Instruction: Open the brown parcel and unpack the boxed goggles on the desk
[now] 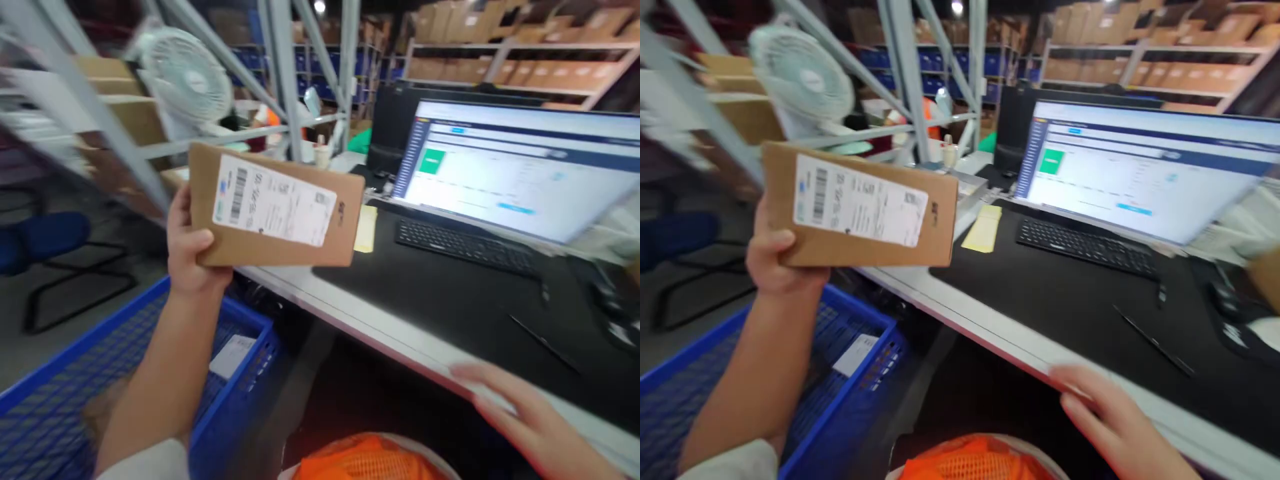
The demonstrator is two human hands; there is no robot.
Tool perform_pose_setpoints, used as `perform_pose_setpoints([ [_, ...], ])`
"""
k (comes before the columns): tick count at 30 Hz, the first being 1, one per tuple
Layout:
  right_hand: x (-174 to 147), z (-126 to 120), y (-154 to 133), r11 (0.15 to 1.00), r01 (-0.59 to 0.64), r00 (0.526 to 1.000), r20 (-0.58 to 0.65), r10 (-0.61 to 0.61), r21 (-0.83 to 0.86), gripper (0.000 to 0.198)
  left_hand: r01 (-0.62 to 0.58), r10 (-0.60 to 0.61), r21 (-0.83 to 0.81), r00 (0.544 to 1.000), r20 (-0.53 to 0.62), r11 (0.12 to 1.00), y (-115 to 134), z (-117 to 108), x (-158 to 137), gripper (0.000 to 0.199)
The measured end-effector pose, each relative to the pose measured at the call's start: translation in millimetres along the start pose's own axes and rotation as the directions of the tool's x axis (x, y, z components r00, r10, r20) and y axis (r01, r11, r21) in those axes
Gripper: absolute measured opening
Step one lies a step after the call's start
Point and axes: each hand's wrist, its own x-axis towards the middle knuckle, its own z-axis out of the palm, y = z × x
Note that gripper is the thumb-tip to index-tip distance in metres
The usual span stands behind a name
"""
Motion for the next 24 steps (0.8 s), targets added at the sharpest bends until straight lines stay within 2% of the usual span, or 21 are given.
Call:
perform_pose_setpoints([
  [1,12.0,-1.2,-12.3,0.988,0.153,0.984,-0.096,-0.152,0.006,0.055,0.102,-0.102,-0.043,0.995,0.013,0.994,-12.3,19.2,-15.0,0.065],
  [3,50.8,-3.5,-31.1,0.893,0.446,0.865,-0.285,-0.413,0.056,0.059,0.301,-0.296,-0.088,0.953,0.060,0.950,-38.5,55.6,-40.5,0.062],
  [4,73.3,-5.0,-35.5,0.827,0.538,0.817,-0.342,-0.465,0.161,0.067,0.393,-0.386,-0.099,0.919,0.087,0.914,-51.7,72.5,-50.3,0.057],
  [5,94.2,-6.5,-36.5,0.760,0.573,0.804,-0.391,-0.448,0.306,0.080,0.478,-0.468,-0.106,0.877,0.111,0.872,-64.4,88.5,-57.7,0.053],
  [7,124.6,-9.3,-31.7,0.517,0.513,0.845,-0.300,-0.442,0.685,0.098,0.604,-0.587,-0.118,0.796,0.148,0.788,-88.0,117.4,-63.6,0.046],
  [9,136.7,-13.4,-24.3,0.373,0.470,0.859,-0.317,-0.403,0.800,0.103,0.668,-0.640,-0.119,0.740,0.207,0.735,-109.7,143.1,-58.4,0.044],
  [11,137.6,-22.5,-19.4,0.333,0.469,0.875,-0.381,-0.297,0.818,0.097,0.686,-0.633,-0.115,0.713,0.301,0.718,-131.0,167.1,-46.1,0.047],
  [13,137.9,-37.6,-18.5,0.312,0.492,0.871,-0.460,-0.174,0.813,0.086,0.672,-0.591,-0.114,0.709,0.384,0.732,-153.3,191.0,-34.5,0.051],
  [16,150.5,-61.7,-20.4,0.231,0.564,0.819,-0.574,-0.031,0.793,0.085,0.644,-0.550,-0.191,0.744,0.380,0.741,-187.8,225.9,-35.4,0.066],
  [17,157.8,-67.2,-20.0,0.196,0.598,0.792,-0.610,0.003,0.777,0.087,0.665,-0.570,-0.203,0.731,0.376,0.719,-198.6,236.1,-42.6,0.073],
  [18,165.9,-70.7,-18.3,0.173,0.626,0.769,-0.639,0.026,0.761,0.089,0.706,-0.603,-0.196,0.692,0.397,0.681,-208.7,245.1,-52.8,0.082],
  [20,180.8,-72.7,-10.3,0.209,0.647,0.747,-0.665,0.019,0.733,0.092,0.790,-0.639,-0.119,0.564,0.523,0.601,-226.4,258.2,-78.1,0.104],
  [21,186.5,-72.4,-4.2,0.281,0.627,0.759,-0.651,-0.009,0.727,0.096,0.807,-0.619,-0.086,0.512,0.596,0.584,-234.3,261.9,-90.5,0.112],
  [22,190.3,-72.2,2.9,0.385,0.582,0.786,-0.617,-0.040,0.716,0.104,0.807,-0.607,-0.086,0.505,0.614,0.584,-241.7,263.6,-101.1,0.115],
  [24,192.3,-74.2,18.6,0.632,0.473,0.841,-0.529,-0.115,0.614,0.117,0.800,-0.659,-0.096,0.549,0.513,0.592,-255.3,261.8,-114.0,0.114],
])
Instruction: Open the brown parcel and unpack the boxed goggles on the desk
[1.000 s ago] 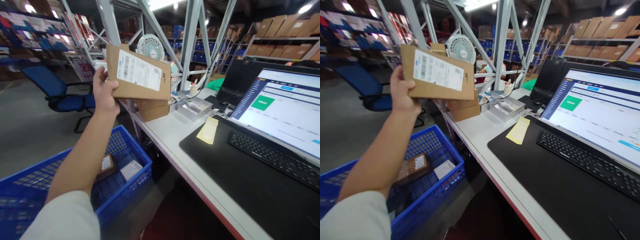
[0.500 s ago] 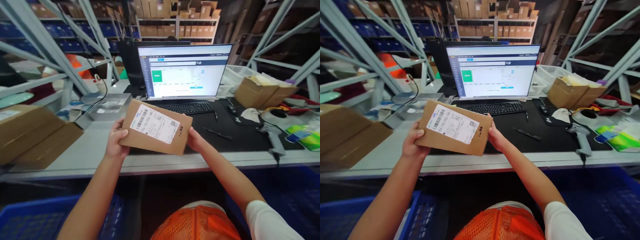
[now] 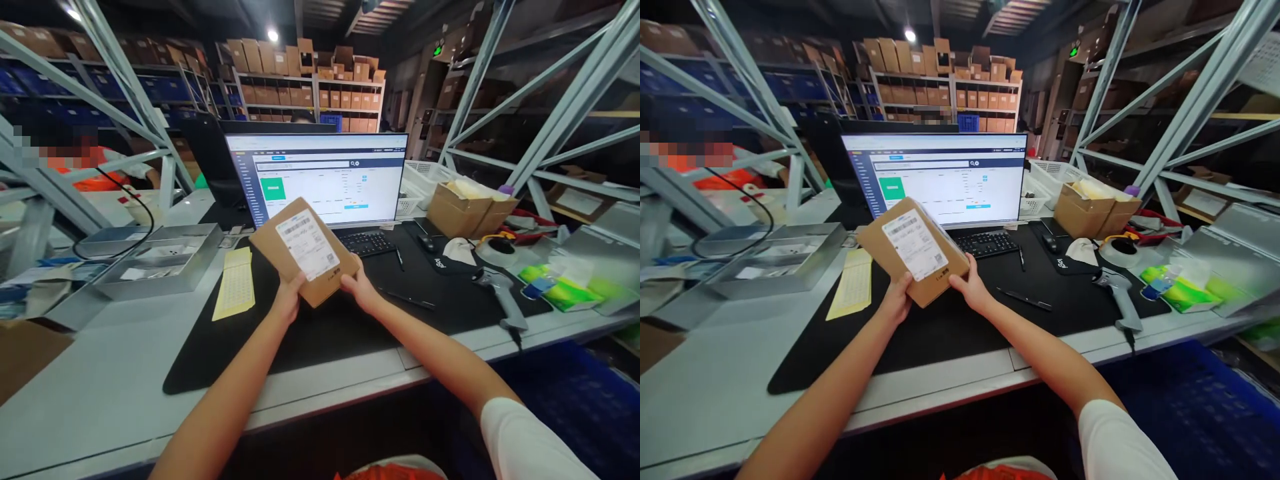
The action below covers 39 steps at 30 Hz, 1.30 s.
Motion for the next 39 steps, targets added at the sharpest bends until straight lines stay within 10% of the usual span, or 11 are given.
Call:
perform_pose_setpoints([
  [5,-5.1,-35.7,1.0,0.767,0.161,0.984,0.157,-0.079,-0.621,0.075,-0.042,0.057,0.163,0.994,-0.090,0.986,-5.0,-24.5,2.9,0.117],
  [8,-9.2,-40.9,-1.7,0.635,0.332,0.942,0.206,-0.266,-0.697,0.048,0.010,-0.001,0.230,0.999,-0.041,0.973,-1.9,-25.8,-1.9,0.128],
  [25,-17.2,-29.3,-0.6,0.662,0.331,0.929,0.110,-0.352,-0.672,0.028,0.122,-0.111,0.246,0.992,-0.057,0.962,-6.6,-17.5,-8.7,0.106],
  [27,-20.1,-31.0,-5.2,0.676,0.434,0.886,0.146,-0.441,-0.595,0.024,0.354,-0.331,0.127,0.928,-0.172,0.927,8.0,-16.1,-8.9,0.108],
  [31,-25.0,-35.6,-16.8,0.625,0.642,0.756,0.229,-0.613,-0.444,0.026,0.774,-0.752,-0.056,0.591,-0.292,0.631,39.3,-15.7,-8.8,0.089],
  [34,-32.2,-37.0,-32.6,0.420,0.757,0.589,0.243,-0.771,-0.501,0.020,0.848,-0.823,0.040,0.523,-0.221,0.529,46.1,-10.4,-6.7,0.080],
  [39,-100.4,-27.7,-67.5,0.492,0.776,0.568,0.095,-0.818,-0.395,0.037,0.587,-0.620,0.347,0.784,-0.020,0.731,51.2,8.2,-25.0,0.095],
])
